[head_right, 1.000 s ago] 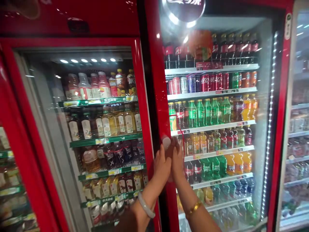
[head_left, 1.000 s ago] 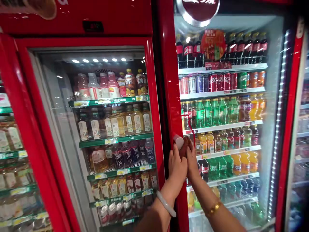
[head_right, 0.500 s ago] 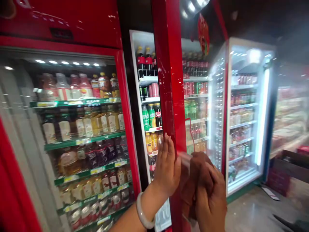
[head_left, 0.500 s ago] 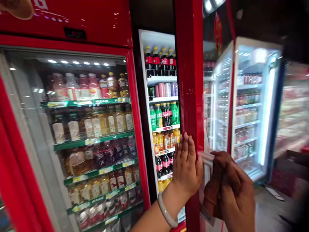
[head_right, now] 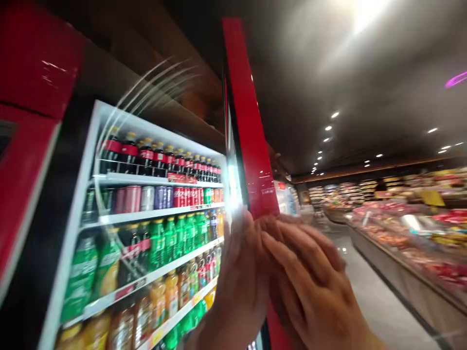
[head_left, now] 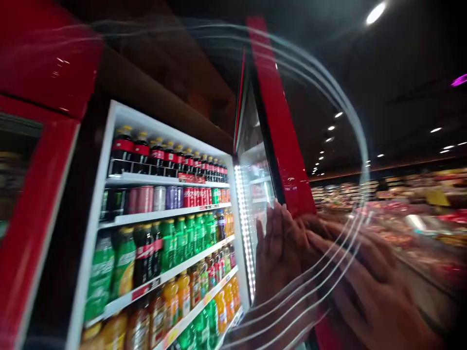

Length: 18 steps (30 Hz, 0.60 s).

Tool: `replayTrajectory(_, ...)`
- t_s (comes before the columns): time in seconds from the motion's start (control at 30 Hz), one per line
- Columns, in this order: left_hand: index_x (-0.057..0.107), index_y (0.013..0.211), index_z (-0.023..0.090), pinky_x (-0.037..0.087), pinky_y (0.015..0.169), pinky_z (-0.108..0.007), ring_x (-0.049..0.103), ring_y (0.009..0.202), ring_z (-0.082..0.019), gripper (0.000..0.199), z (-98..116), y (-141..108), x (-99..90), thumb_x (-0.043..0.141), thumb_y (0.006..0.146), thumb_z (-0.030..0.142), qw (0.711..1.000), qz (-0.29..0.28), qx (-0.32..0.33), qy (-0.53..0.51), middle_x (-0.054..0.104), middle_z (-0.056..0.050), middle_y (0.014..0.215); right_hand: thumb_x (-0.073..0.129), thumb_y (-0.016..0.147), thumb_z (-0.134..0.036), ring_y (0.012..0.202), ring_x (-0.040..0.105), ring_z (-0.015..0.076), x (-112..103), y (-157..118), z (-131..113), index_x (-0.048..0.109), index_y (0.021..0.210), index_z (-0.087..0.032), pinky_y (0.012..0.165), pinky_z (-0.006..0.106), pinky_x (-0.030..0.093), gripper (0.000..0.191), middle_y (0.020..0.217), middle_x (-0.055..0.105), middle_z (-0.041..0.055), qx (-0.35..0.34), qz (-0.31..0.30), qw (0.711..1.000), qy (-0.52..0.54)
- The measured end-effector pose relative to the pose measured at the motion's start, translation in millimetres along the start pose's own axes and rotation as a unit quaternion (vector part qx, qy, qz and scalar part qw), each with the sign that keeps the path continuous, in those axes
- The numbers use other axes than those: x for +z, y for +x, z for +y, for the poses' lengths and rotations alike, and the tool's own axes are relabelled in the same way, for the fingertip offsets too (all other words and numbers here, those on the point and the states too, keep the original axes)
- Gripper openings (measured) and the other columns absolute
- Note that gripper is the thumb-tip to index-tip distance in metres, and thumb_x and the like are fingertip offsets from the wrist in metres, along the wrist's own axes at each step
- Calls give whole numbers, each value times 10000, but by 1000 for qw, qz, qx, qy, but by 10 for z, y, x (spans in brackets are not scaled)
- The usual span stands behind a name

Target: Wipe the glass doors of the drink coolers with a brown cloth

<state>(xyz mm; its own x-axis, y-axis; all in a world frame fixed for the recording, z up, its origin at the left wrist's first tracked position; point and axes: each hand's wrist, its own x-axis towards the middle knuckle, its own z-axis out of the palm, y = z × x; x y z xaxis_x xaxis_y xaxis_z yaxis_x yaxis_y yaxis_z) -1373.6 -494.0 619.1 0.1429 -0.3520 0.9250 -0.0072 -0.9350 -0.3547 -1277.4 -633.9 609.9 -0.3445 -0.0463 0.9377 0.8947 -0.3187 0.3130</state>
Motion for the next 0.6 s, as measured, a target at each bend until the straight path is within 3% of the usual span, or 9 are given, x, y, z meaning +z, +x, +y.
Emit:
replayTrajectory(0.1,-187,1668,182,341,1322,-514,116,1639,-254,827,26,223,195,346,1037,214,997,21,25,-70,206,-93,1763,503,992,-184,1403,534,233,-151,66,192,410,1619,-273,1153,364,479,640,1523,585,56,-56,-27,994,-95)
replayTrajectory(0.27,-182,1669,197,237,1345,-555,63,1649,-270,821,46,664,492,361,1056,236,985,51,16,-165,75,-122,1784,486,1010,-193,1323,617,240,-173,917,597,527,1521,-323,1131,455,524,529,1449,653,54,-60,1,990,-130)
replayTrajectory(0.33,-142,1679,182,220,1349,-555,84,1649,-275,804,36,849,546,365,1057,238,976,55,7,-211,114,-134,1780,473,1008,-203,1325,621,252,-172,1047,614,531,1510,-317,1134,490,522,519,1442,659,54,-34,2,990,-138)
replayTrajectory(0.5,45,1700,218,345,1311,-534,344,1587,-277,754,-45,1064,593,365,1019,170,945,69,21,-320,367,-105,1709,488,993,-184,1451,530,247,-212,732,434,446,1563,-332,1196,466,484,590,1567,554,52,-20,-38,989,-142)
replayTrajectory(0.6,33,1699,191,368,1303,-506,478,1507,-271,777,-130,1093,627,363,997,147,925,83,49,-367,497,-116,1626,485,998,-178,1406,576,239,-146,1064,527,529,1484,-301,1185,479,492,503,1486,623,76,-67,-15,986,-153)
